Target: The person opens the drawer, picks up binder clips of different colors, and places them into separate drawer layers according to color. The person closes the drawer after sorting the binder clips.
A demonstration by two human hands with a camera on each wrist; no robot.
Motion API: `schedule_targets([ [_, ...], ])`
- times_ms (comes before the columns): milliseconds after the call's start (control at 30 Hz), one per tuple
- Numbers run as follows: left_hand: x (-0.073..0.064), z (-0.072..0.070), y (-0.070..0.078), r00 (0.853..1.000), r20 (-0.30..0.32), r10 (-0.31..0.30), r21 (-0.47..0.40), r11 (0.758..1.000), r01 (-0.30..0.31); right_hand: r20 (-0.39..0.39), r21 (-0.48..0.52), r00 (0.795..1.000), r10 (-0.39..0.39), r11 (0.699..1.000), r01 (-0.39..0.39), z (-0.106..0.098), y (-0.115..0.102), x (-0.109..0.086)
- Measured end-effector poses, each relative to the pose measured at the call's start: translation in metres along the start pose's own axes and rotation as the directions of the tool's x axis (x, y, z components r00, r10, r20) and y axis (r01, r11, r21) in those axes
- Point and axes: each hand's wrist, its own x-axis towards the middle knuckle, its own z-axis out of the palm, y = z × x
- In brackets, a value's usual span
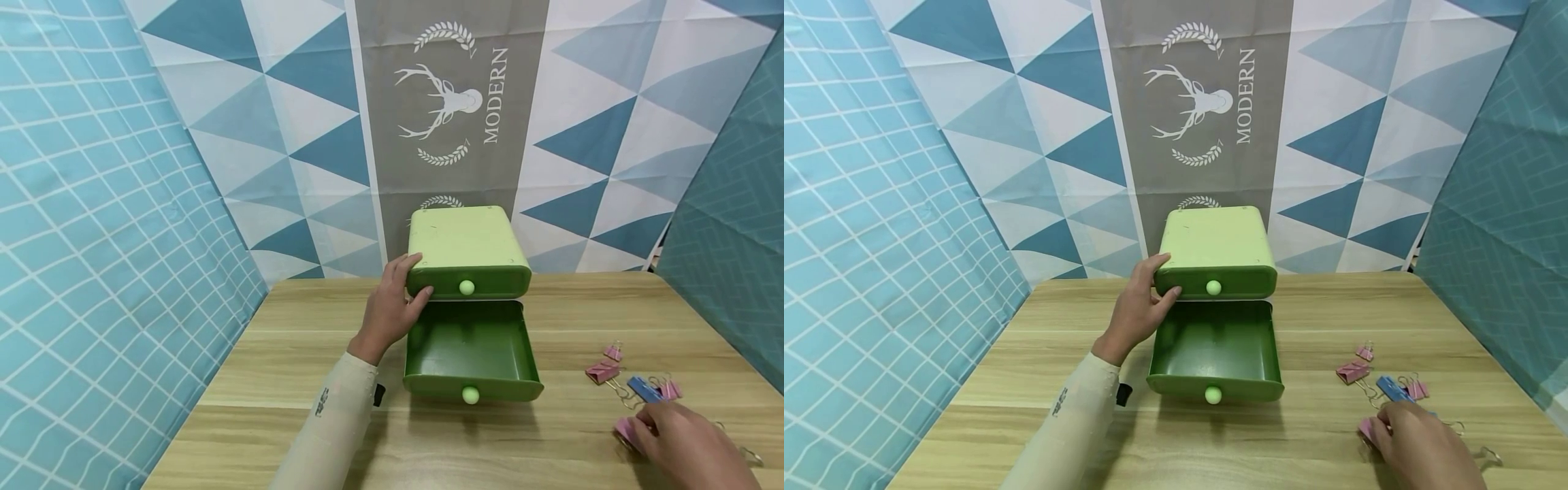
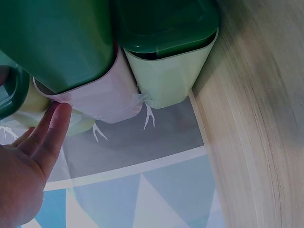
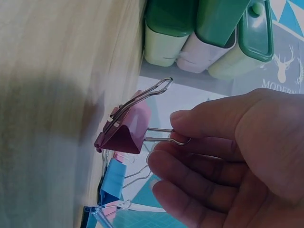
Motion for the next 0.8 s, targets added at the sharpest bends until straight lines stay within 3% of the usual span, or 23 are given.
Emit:
schedule_targets([
  [367, 0.0, 0.0, -0.002, 1.0, -0.002, 0.002, 0.007, 1.0, -0.002, -0.105, -0.025, 0.993, -0.051, 0.999, 0.048, -0.003, -0.014, 0.005],
  [567, 0.0, 0.001, -0.002, 1.0, -0.015, 0.016, 0.002, 1.0, -0.016, -0.201, -0.033, 0.973, -0.116, 0.993, 0.112, -0.007, -0.025, 0.006],
  [800, 0.0, 0.001, -0.002, 1.0, -0.005, 0.0, -0.004, 1.0, 0.0, -0.261, -0.057, 0.949, -0.175, 0.985, 0.166, -0.012, -0.035, 0.008],
])
